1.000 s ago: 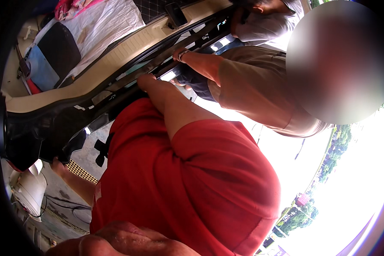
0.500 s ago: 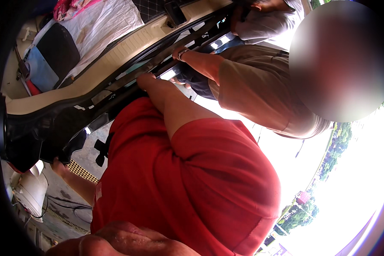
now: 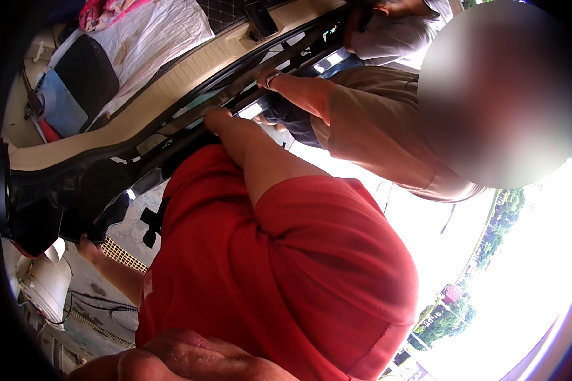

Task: The person installs a rear bumper onto a car by aligning it with the chassis, pushing the edges into place, and securing it by hand and with a tool near the wheel well and under the trunk.

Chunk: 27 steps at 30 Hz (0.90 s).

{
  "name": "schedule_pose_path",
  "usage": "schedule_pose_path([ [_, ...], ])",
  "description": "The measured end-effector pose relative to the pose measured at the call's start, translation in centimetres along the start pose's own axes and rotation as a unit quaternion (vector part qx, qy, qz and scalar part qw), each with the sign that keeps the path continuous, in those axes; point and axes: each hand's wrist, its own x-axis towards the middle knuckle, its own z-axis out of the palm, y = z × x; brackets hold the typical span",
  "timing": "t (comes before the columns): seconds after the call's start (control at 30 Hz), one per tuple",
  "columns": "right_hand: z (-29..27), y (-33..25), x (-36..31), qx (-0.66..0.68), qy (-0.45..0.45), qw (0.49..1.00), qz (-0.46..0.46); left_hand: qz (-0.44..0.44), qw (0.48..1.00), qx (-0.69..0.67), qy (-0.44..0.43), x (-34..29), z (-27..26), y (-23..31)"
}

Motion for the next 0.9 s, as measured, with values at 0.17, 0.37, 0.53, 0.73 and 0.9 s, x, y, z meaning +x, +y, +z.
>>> schedule_pose_path([
  [0.17, 0.2, 0.1, 0.2, 0.006, 0.0, 1.0, 0.002, 0.004, 1.0, -0.001, -0.003, 0.0, 0.0, 0.0],
  [0.37, 0.7, 0.3, 0.6, 0.005, 0.001, 1.0, -0.006, 0.011, 1.0, -0.007, -0.011, -0.2, 0.2, 0.1],
  [0.53, -0.2, -0.1, 0.2, 0.017, -0.028, 0.999, 0.003, 0.02, 1.0, -0.011, -0.014, -0.5, -0.3, 0.1],
  [0.73, 0.0, -0.3, 0.1, 0.028, -0.011, 1.0, 0.007, 0.011, 0.999, -0.03, -0.022, -0.3, -0.5, 0.0],
  [0.9, 0.4, 0.4, 0.6, 0.01, -0.016, 1.0, 0.0, 0.02, 1.0, -0.008, -0.01, -0.6, 0.5, 0.4],
])
